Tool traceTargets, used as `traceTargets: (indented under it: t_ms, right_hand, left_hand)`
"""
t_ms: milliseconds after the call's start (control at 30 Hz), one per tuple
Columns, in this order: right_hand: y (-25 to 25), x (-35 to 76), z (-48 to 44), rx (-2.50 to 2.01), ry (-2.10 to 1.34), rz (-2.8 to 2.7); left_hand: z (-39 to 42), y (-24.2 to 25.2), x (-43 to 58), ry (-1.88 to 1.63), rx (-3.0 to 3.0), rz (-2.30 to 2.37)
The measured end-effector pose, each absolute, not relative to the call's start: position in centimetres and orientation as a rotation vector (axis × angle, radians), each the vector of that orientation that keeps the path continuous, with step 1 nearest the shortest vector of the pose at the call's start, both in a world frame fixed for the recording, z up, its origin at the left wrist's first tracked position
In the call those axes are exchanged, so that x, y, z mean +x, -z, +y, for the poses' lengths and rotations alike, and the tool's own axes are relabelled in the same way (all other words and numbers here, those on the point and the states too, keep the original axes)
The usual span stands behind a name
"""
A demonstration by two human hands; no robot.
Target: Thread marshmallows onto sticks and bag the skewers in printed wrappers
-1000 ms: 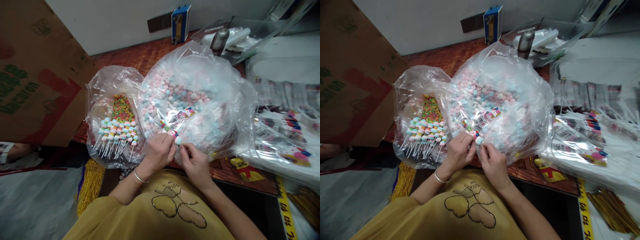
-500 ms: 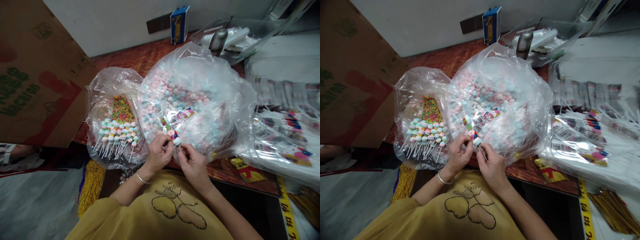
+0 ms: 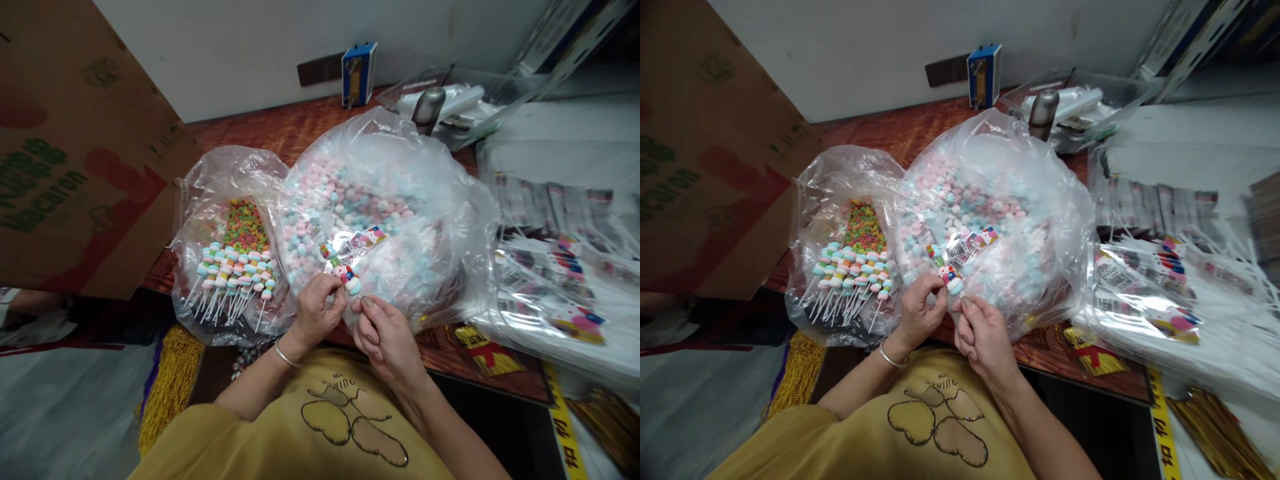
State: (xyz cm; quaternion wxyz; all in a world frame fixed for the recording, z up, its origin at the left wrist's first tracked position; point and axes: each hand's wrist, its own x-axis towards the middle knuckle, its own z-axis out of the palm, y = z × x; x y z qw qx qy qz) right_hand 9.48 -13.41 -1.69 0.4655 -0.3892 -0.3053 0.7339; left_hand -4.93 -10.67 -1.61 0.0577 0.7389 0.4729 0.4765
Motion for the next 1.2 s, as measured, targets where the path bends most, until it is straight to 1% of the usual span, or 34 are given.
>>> traceTargets:
  t_ms: [67,133,200,267,333,400,467,533,567,633,733,767,833,900,967,1100,1133,1167,1200]
  right_hand:
    - [1.7,9.4,-13.3,-0.9,-1.876,-0.667]
    - [1.8,9.5,-13.1,-0.988,-1.718,-0.865]
    - [2.1,9.8,-12.9,-1.169,-1.299,-1.27]
    - [2.4,10.0,-12.8,-1.294,-0.726,-1.64]
    - [2.7,10.2,-12.8,-1.344,-0.216,-1.816]
    - [2.9,10.3,-12.8,-1.34,0.114,-1.878]
    - [3.1,10.4,-12.8,-1.318,0.24,-1.909]
    - [3.1,10.5,-12.9,-1.299,0.121,-1.895]
    - [3.0,10.5,-13.0,-1.296,-0.038,-1.854]
    - [2.6,10.3,-13.3,-1.287,-0.539,-1.677]
    - [1.9,9.8,-13.5,-1.169,-1.409,-1.132]
    - [1.7,9.5,-13.5,-1.091,-1.619,-0.927]
    - [1.5,9.1,-13.3,-0.92,-1.87,-0.62]
    - [1.5,8.9,-13.1,-0.817,-1.963,-0.495]
    - [1.7,8.9,-12.9,-0.855,-1.92,-0.536]
    - [1.9,9.4,-12.8,-1.164,-1.457,-0.962]
    - [1.9,9.6,-12.8,-1.194,-1.397,-1.019]
    - [1.8,9.7,-12.7,-1.186,-1.42,-1.018]
    - [1.7,9.8,-12.7,-1.144,-1.524,-0.961]
  left_hand:
    - [-10.8,1.6,-4.9,-1.433,2.223,1.444]
    - [-10.9,1.4,-4.9,-1.403,2.2,1.455]
    - [-10.9,1.1,-4.9,-1.359,2.184,1.453]
    - [-10.9,0.8,-5.0,-1.347,2.158,1.45]
    - [-10.7,0.6,-5.1,-1.381,2.12,1.462]
    - [-10.5,0.5,-5.1,-1.426,2.095,1.476]
    - [-10.4,0.4,-5.1,-1.444,2.108,1.467]
    - [-10.4,0.4,-5.1,-1.46,2.143,1.432]
    - [-10.4,0.4,-5.1,-1.471,2.159,1.415]
    - [-10.3,0.5,-5.1,-1.494,2.176,1.393]
    - [-10.3,0.8,-5.0,-1.513,2.183,1.392]
    - [-10.3,0.9,-4.9,-1.513,2.185,1.396]
    - [-10.4,1.0,-4.8,-1.504,2.186,1.411]
    - [-10.5,1.0,-4.8,-1.477,2.188,1.435]
    - [-10.6,0.8,-4.8,-1.437,2.202,1.448]
    - [-10.8,0.5,-4.9,-1.384,2.225,1.441]
    - [-10.8,0.4,-4.9,-1.391,2.206,1.444]
    - [-10.8,0.4,-4.9,-1.406,2.178,1.449]
    - [-10.7,0.3,-5.0,-1.424,2.149,1.453]
